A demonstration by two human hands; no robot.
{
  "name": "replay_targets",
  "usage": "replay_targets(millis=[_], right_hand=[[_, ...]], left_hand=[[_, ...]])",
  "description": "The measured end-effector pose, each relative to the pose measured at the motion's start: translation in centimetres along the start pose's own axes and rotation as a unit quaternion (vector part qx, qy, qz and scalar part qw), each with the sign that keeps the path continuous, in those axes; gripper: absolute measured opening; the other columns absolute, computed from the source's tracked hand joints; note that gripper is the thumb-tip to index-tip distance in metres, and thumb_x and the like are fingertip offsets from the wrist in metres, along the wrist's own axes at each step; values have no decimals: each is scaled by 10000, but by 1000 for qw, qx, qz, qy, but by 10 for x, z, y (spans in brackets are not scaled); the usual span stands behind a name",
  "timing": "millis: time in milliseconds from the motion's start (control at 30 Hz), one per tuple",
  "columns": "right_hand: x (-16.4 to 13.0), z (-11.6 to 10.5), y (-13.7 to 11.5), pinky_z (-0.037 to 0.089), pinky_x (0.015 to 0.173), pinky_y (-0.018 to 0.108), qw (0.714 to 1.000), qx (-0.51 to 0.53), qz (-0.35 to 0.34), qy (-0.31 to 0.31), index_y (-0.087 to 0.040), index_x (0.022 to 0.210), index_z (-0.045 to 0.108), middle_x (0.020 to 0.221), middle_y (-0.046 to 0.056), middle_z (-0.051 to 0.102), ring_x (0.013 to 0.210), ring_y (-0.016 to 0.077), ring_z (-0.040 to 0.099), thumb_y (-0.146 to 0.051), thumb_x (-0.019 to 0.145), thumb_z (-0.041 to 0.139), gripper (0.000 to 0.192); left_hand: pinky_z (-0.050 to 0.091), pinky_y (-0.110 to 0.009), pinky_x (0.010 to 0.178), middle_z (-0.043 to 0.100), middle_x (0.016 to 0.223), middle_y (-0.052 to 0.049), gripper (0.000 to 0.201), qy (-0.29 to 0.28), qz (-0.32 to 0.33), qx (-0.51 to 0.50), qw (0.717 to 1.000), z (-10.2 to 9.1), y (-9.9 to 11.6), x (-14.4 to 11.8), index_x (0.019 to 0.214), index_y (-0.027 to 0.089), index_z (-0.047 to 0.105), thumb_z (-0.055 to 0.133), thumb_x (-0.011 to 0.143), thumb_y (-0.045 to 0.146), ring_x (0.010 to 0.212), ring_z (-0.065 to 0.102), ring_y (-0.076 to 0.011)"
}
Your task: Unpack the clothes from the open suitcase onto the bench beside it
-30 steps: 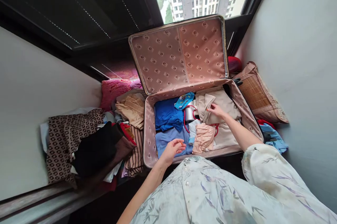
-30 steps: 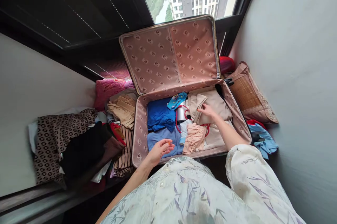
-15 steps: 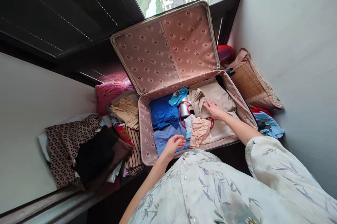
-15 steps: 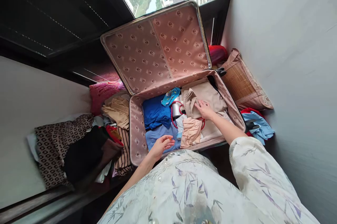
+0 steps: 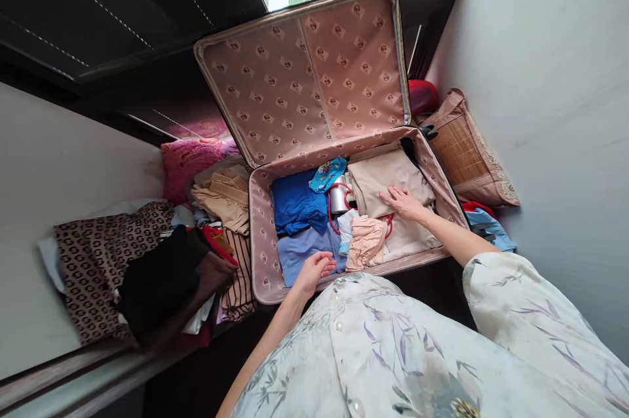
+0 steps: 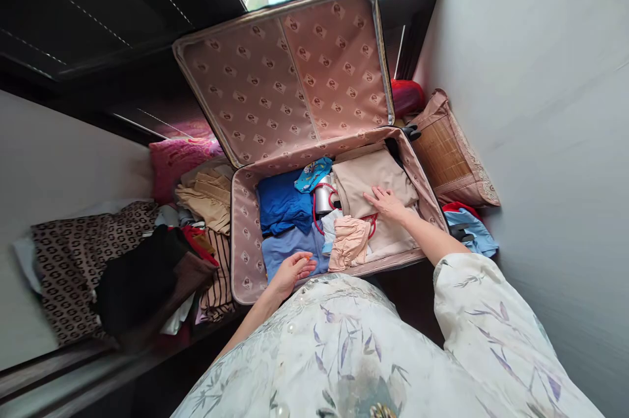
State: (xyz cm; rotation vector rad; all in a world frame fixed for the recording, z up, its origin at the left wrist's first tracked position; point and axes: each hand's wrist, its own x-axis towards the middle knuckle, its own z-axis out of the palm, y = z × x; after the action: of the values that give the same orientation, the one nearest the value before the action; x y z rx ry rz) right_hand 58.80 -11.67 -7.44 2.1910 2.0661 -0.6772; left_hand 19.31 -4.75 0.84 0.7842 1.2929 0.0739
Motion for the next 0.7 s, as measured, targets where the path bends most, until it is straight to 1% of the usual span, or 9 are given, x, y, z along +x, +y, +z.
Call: replay_targets(millis=[100, 200, 333, 433, 500, 567, 600, 633, 700], right_hand=[[2, -7, 8, 298, 1173, 548, 999, 34, -4, -20, -265, 1615, 367, 1676, 185, 295, 1544, 344, 285, -34, 769, 567, 899], [4, -13, 16, 301, 1185, 583, 995, 89, 11, -41, -285, 1572, 449, 1661, 157, 342, 1525, 350, 332, -32, 735, 612, 889], [7, -18, 24, 330, 1189, 564, 991, 125, 24, -35, -309, 1431, 619, 1616, 108, 433, 1488, 341, 398, -52, 708, 665, 768], [5, -20, 21, 369, 1158, 554, 993, 116, 27, -24, -272, 1355, 677, 1579, 131, 474, 1451, 357, 435, -57, 705, 682, 685], [0, -20, 8, 370, 1142, 566, 995, 98, 18, -10, -213, 1349, 677, 1562, 184, 473, 1441, 390, 421, -64, 710, 690, 656], [-6, -17, -15, 348, 1148, 563, 996, 85, -3, 2, -184, 1385, 643, 1584, 207, 432, 1455, 396, 379, -80, 734, 683, 660], [-10, -14, -29, 345, 1150, 547, 996, 82, -19, 3, -191, 1416, 615, 1597, 200, 416, 1457, 382, 372, -88, 747, 675, 680], [-13, -10, -44, 349, 1148, 528, 996, 80, -42, 0, -206, 1458, 574, 1609, 186, 405, 1453, 364, 377, -92, 755, 668, 718], [-18, 0, -74, 368, 1128, 499, 992, 75, -99, -10, -237, 1544, 467, 1619, 165, 401, 1436, 338, 401, -91, 753, 664, 829]], left_hand=[[514, -228, 698, 773, 910, -96, 350, -8, 8, 5, 1000, 2, 3, 4, 993, 150, 674, 849, 759, 342, 754, 725, -145], [514, -239, 709, 776, 931, -104, 380, -11, 12, 22, 1000, 2, 4, 7, 997, 152, 673, 853, 747, 373, 778, 729, -158], [516, -250, 731, 775, 954, -108, 370, -18, 10, 46, 999, 3, 0, 13, 1019, 149, 674, 823, 769, 376, 796, 725, -159], [521, -270, 754, 768, 994, -112, 320, -2, 19, 100, 995, 13, -7, 24, 1013, 147, 687, 806, 775, 326, 854, 722, -186], [526, -289, 800, 757, 1033, -124, 316, 24, 42, 142, 989, 24, -12, 35, 992, 141, 690, 830, 736, 261, 931, 713, -215], [527, -308, 855, 746, 1050, -134, 372, 36, 63, 165, 984, 39, -14, 46, 995, 133, 683, 868, 679, 203, 992, 699, -240], [529, -317, 871, 741, 1041, -129, 408, 28, 66, 168, 983, 47, -15, 51, 1013, 129, 679, 882, 665, 195, 1004, 694, -247], [534, -326, 878, 736, 1028, -119, 432, 7, 66, 165, 984, 55, -14, 55, 1042, 126, 676, 888, 674, 209, 1007, 691, -250], [554, -343, 873, 722, 1027, -96, 415, -55, 58, 152, 985, 70, -11, 60, 1110, 128, 674, 851, 772, 291, 995, 686, -242]])
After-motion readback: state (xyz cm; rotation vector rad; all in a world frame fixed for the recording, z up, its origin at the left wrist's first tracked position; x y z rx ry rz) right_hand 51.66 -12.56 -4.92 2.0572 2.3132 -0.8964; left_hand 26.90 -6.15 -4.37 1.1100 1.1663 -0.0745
